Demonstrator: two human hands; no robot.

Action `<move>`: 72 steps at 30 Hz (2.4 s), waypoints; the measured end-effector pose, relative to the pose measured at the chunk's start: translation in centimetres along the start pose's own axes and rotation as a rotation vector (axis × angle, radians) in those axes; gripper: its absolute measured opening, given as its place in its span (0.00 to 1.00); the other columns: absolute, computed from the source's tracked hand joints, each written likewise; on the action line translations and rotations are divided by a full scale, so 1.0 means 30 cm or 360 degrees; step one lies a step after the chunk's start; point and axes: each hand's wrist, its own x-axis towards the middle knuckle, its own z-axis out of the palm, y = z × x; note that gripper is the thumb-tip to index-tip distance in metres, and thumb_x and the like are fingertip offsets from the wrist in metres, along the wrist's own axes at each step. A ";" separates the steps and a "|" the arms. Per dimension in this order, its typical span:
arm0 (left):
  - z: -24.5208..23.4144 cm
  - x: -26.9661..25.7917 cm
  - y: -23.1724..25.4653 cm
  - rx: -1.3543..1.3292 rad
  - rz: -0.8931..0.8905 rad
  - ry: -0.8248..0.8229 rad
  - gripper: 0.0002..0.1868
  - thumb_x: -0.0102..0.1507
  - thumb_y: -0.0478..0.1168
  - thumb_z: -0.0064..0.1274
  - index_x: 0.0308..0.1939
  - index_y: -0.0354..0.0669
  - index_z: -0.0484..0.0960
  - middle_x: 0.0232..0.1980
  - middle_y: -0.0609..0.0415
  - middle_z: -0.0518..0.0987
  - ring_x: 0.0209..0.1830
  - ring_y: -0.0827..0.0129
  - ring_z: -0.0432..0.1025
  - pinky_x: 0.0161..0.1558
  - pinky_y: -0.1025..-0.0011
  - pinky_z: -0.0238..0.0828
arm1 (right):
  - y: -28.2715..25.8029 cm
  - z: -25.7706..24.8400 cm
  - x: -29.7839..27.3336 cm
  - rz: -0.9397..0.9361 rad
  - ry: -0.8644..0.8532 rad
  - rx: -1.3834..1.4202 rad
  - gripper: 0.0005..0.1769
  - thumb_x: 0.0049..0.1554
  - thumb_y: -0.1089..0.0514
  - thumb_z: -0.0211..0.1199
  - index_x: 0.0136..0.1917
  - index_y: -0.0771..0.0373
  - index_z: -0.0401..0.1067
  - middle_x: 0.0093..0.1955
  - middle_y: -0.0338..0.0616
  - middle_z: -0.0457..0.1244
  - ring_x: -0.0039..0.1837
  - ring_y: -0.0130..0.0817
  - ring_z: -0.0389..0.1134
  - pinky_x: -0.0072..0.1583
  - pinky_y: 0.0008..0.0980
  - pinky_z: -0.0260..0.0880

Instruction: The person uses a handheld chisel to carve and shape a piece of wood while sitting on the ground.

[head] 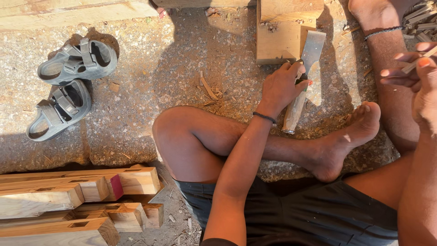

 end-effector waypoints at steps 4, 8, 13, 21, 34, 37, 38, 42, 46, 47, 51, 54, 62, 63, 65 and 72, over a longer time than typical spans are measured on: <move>0.029 0.009 -0.008 -0.0090 -0.0093 -0.0022 0.37 0.56 0.61 0.61 0.58 0.38 0.75 0.49 0.43 0.80 0.45 0.49 0.79 0.43 0.53 0.78 | -0.119 0.145 -0.010 0.0081 -0.0103 0.0383 0.09 0.81 0.62 0.43 0.71 0.66 0.59 0.63 0.62 0.62 0.60 0.53 0.72 0.63 0.53 0.76; 0.063 0.016 -0.019 -0.0089 -0.0108 -0.0159 0.36 0.57 0.65 0.58 0.52 0.37 0.77 0.44 0.42 0.84 0.45 0.49 0.81 0.44 0.52 0.78 | -0.152 0.248 -0.023 0.0116 -0.0153 0.0283 0.10 0.77 0.64 0.43 0.69 0.65 0.61 0.64 0.62 0.64 0.58 0.55 0.71 0.63 0.59 0.77; 0.083 0.027 -0.030 -0.0088 -0.0225 -0.0229 0.31 0.55 0.65 0.59 0.41 0.39 0.83 0.36 0.40 0.85 0.39 0.48 0.82 0.44 0.52 0.79 | -0.057 0.226 -0.011 0.0100 -0.0217 0.0223 0.06 0.79 0.67 0.47 0.69 0.68 0.58 0.58 0.62 0.63 0.57 0.56 0.71 0.60 0.58 0.77; 0.060 0.060 -0.066 -0.0069 -0.0335 -0.0061 0.28 0.56 0.60 0.57 0.42 0.37 0.83 0.34 0.38 0.85 0.36 0.46 0.82 0.42 0.53 0.81 | 0.065 0.073 -0.023 0.0174 0.0062 -0.0226 0.12 0.76 0.60 0.56 0.52 0.70 0.68 0.48 0.56 0.65 0.50 0.45 0.73 0.57 0.43 0.78; -0.017 0.027 -0.065 -0.0728 -0.0098 0.0836 0.40 0.65 0.71 0.44 0.60 0.39 0.76 0.53 0.48 0.79 0.42 0.66 0.80 0.39 0.69 0.81 | 0.025 0.363 -0.016 -0.0045 0.0052 -0.0084 0.11 0.73 0.68 0.66 0.53 0.69 0.64 0.44 0.50 0.66 0.40 0.31 0.69 0.42 0.27 0.69; -0.048 0.038 -0.039 -0.1854 -0.0100 0.0635 0.40 0.68 0.66 0.49 0.66 0.32 0.68 0.58 0.44 0.75 0.48 0.60 0.77 0.47 0.63 0.77 | -0.039 0.441 0.027 -0.0061 -0.0002 -0.0187 0.10 0.72 0.69 0.66 0.52 0.69 0.64 0.43 0.49 0.66 0.39 0.30 0.68 0.40 0.25 0.66; -0.061 0.040 -0.038 -0.2077 -0.0173 0.0570 0.38 0.69 0.65 0.46 0.67 0.34 0.67 0.58 0.46 0.75 0.48 0.61 0.77 0.48 0.63 0.78 | -0.067 0.469 0.037 -0.0127 -0.0018 -0.0255 0.10 0.72 0.69 0.66 0.53 0.69 0.64 0.43 0.48 0.65 0.40 0.29 0.68 0.40 0.25 0.66; -0.072 0.032 -0.057 -0.2821 -0.0310 0.0389 0.32 0.70 0.62 0.39 0.68 0.43 0.65 0.58 0.53 0.74 0.46 0.67 0.76 0.46 0.65 0.79 | -0.170 0.520 0.048 -0.0343 0.0082 -0.0280 0.10 0.73 0.64 0.62 0.60 0.68 0.63 0.46 0.44 0.63 0.42 0.27 0.67 0.44 0.23 0.68; -0.058 0.031 -0.108 -0.3222 -0.0129 0.0529 0.26 0.78 0.58 0.44 0.64 0.38 0.72 0.46 0.56 0.75 0.31 0.78 0.69 0.28 0.79 0.68 | -0.154 0.460 0.038 -0.0085 0.0338 -0.0087 0.14 0.78 0.52 0.57 0.59 0.67 0.65 0.40 0.43 0.63 0.37 0.26 0.65 0.42 0.22 0.65; -0.056 0.036 -0.117 -0.3138 -0.0224 0.0630 0.24 0.77 0.57 0.46 0.60 0.39 0.73 0.43 0.58 0.74 0.28 0.80 0.66 0.26 0.80 0.65 | -0.127 0.428 0.028 -0.0031 0.0381 -0.0100 0.17 0.79 0.48 0.57 0.58 0.66 0.65 0.39 0.42 0.64 0.36 0.25 0.66 0.41 0.21 0.66; -0.111 0.097 -0.205 -0.2527 -0.0475 0.1026 0.17 0.70 0.53 0.55 0.45 0.43 0.75 0.34 0.61 0.72 0.21 0.84 0.60 0.19 0.83 0.58 | 0.053 0.319 -0.030 -0.0074 0.0298 -0.0423 0.20 0.76 0.50 0.57 0.58 0.72 0.63 0.43 0.49 0.64 0.39 0.33 0.68 0.44 0.31 0.72; -0.225 0.144 -0.369 -0.2158 -0.0362 0.1172 0.20 0.71 0.58 0.50 0.43 0.44 0.76 0.35 0.59 0.74 0.21 0.82 0.63 0.20 0.82 0.60 | 0.142 0.244 -0.030 0.0052 0.0243 -0.0541 0.23 0.78 0.46 0.57 0.59 0.72 0.65 0.44 0.48 0.64 0.42 0.34 0.69 0.47 0.33 0.75; -0.569 0.145 -0.790 0.0492 -0.0699 0.1218 0.34 0.67 0.57 0.51 0.69 0.39 0.68 0.54 0.50 0.80 0.22 0.80 0.76 0.20 0.77 0.71 | 0.115 0.258 0.170 -0.0015 0.0039 -0.0542 0.22 0.77 0.47 0.57 0.59 0.72 0.65 0.44 0.48 0.65 0.42 0.34 0.69 0.47 0.33 0.74; -0.591 0.118 -0.820 0.0408 -0.0780 0.1456 0.33 0.67 0.54 0.51 0.69 0.39 0.67 0.50 0.49 0.81 0.26 0.78 0.78 0.26 0.78 0.73 | 0.112 0.265 0.167 -0.0008 0.0022 -0.0565 0.22 0.77 0.47 0.57 0.59 0.72 0.65 0.44 0.48 0.65 0.42 0.34 0.69 0.47 0.33 0.74; -0.641 0.059 -0.865 0.0424 -0.0803 0.1293 0.29 0.65 0.53 0.56 0.63 0.40 0.71 0.52 0.48 0.80 0.33 0.73 0.80 0.30 0.74 0.76 | 0.106 0.275 0.170 -0.0013 -0.0003 -0.0588 0.22 0.77 0.47 0.57 0.59 0.72 0.65 0.44 0.48 0.65 0.42 0.34 0.69 0.47 0.33 0.74; -0.554 0.027 -0.706 0.0486 -0.0649 -0.0085 0.26 0.57 0.50 0.66 0.58 0.53 0.77 0.59 0.49 0.76 0.54 0.56 0.75 0.56 0.58 0.73 | 0.041 0.409 0.395 -0.0175 -0.0091 -0.0707 0.21 0.76 0.48 0.58 0.58 0.72 0.66 0.44 0.49 0.65 0.42 0.34 0.69 0.47 0.33 0.74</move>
